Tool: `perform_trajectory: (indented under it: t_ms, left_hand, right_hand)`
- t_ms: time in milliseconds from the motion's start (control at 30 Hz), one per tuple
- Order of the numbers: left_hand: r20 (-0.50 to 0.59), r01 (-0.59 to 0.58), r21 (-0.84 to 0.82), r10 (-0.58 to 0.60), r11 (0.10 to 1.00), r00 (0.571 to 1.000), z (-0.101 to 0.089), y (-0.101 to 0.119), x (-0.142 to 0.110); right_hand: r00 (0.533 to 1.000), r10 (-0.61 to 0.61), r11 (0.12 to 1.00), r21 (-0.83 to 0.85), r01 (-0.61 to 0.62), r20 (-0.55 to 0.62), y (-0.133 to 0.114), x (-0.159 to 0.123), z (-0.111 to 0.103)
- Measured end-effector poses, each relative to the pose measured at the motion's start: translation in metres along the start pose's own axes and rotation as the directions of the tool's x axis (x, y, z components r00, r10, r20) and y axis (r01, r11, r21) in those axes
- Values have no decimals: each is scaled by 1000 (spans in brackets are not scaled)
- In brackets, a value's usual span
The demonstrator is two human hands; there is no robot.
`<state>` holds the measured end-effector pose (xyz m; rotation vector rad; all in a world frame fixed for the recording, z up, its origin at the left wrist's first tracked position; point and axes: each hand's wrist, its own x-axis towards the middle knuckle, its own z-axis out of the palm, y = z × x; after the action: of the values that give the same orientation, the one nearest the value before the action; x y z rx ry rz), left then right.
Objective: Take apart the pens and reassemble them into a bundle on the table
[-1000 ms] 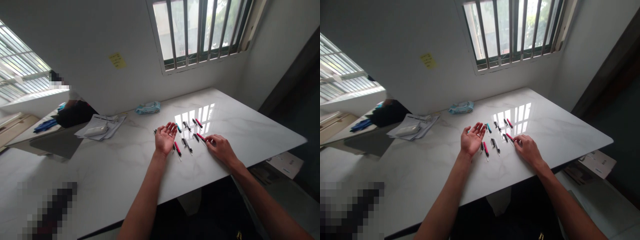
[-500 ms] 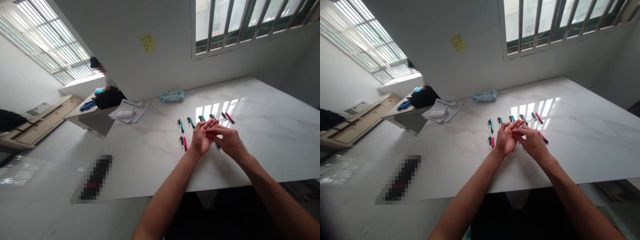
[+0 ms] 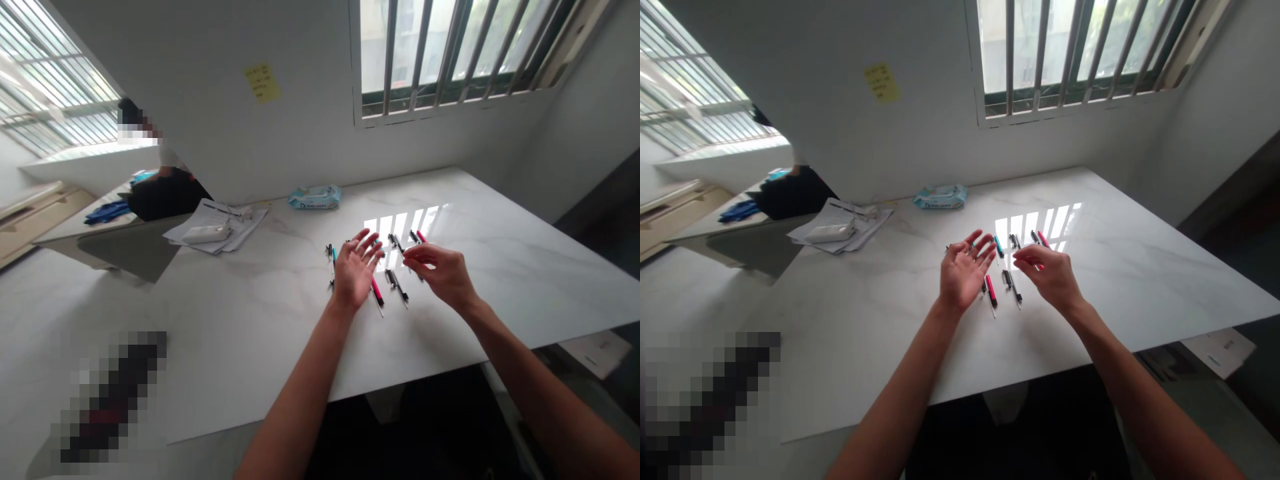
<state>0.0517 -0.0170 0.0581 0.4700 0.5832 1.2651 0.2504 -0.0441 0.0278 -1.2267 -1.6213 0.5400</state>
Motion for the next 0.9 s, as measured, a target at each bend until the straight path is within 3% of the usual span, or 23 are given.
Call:
perform_trajectory:
  t_ms: [167,300,433,600,800,900]
  left_hand:
    - [-31,-188,225,200,956,979,-31,44,22]
    - [-139,-237,304,289,923,947,-60,68,37]
    - [-190,-259,316,328,913,925,-73,76,42]
    - [-227,-245,320,325,915,918,-75,78,42]
    - [-243,-254,317,337,914,910,-79,84,42]
    - [-255,-248,314,333,917,908,-81,85,42]
  right_hand:
    - [984,176,974,152,-168,-40,53,-1,-33]
    - [975,209,965,180,-193,-72,73,-10,-37]
    - [979,190,978,105,-182,-78,71,-15,-27]
    - [988,154,982,111,-150,-25,64,-19,-23]
    - [962,210,968,173,-180,-174,65,-18,-31]
    - [954,226,968,158,-197,-195,66,-17,-33]
